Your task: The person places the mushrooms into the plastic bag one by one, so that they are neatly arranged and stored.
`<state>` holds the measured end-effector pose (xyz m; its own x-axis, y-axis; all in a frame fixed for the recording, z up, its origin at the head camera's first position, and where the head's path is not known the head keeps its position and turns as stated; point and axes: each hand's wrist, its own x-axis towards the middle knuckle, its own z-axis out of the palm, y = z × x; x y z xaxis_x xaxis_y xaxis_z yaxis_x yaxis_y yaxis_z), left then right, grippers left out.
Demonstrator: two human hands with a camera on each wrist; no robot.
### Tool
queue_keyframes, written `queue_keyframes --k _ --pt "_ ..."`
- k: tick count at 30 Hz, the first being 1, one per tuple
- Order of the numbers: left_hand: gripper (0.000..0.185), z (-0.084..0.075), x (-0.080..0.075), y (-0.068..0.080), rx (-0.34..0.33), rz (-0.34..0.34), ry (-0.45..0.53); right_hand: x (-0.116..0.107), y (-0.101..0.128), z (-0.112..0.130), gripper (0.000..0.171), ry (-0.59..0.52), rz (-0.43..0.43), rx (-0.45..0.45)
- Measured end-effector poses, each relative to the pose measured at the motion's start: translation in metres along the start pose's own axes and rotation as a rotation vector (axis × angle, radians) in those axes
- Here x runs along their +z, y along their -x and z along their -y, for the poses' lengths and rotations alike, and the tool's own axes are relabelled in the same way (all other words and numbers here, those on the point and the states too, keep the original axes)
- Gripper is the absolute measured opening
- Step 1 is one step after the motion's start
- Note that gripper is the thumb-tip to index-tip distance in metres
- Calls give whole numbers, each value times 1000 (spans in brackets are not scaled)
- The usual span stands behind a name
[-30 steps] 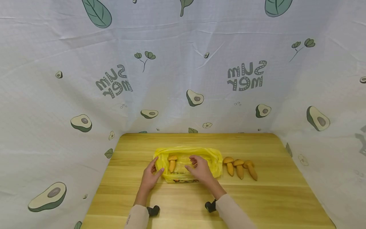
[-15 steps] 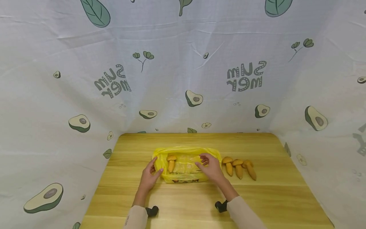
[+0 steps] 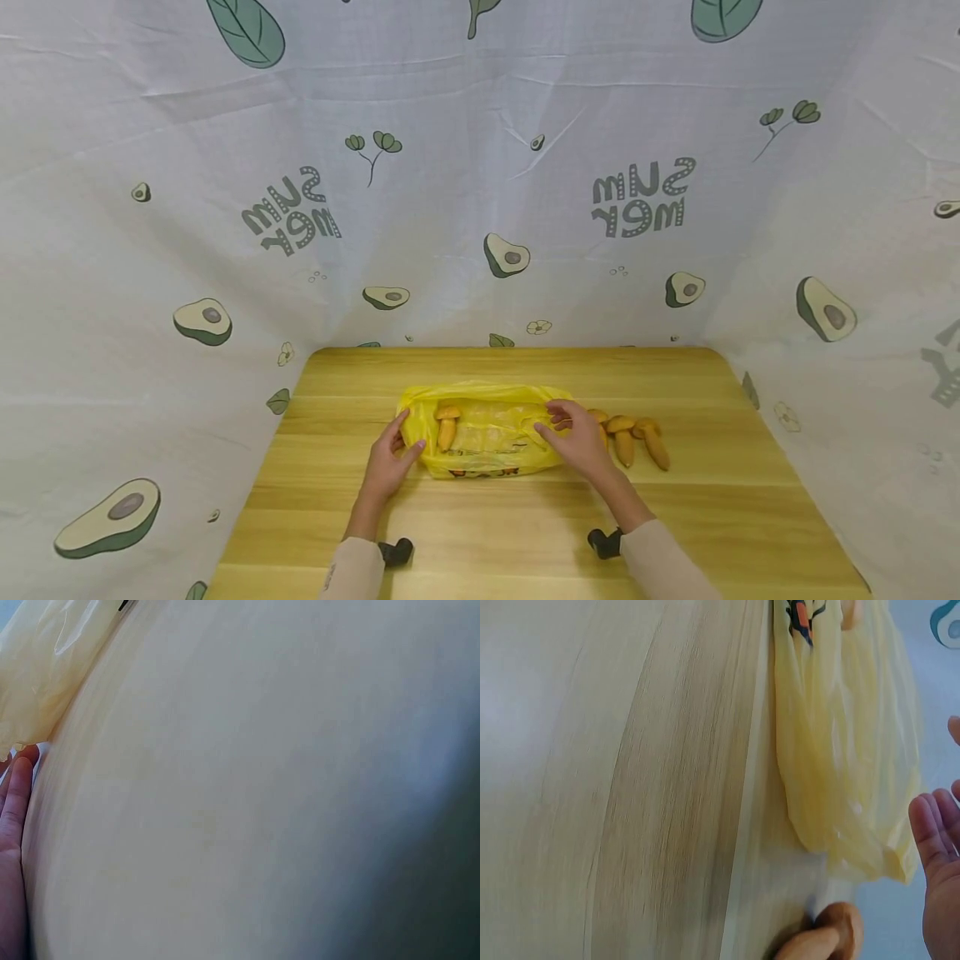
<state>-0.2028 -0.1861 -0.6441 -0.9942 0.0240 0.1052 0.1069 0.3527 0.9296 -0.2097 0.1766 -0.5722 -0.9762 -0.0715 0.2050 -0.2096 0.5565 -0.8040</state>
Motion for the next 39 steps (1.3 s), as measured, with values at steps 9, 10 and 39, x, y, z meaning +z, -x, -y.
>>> queue_keyframes --k 9,10,39 --pt "74 0 -1 2 -1 8 9 -21 9 -13 46 11 -67 -6" --pt "74 0 -1 2 -1 8 12 -24 9 -15 46 8 -68 2" --pt "75 -5 -1 4 1 12 10 -95 32 -53 56 101 -73 98"
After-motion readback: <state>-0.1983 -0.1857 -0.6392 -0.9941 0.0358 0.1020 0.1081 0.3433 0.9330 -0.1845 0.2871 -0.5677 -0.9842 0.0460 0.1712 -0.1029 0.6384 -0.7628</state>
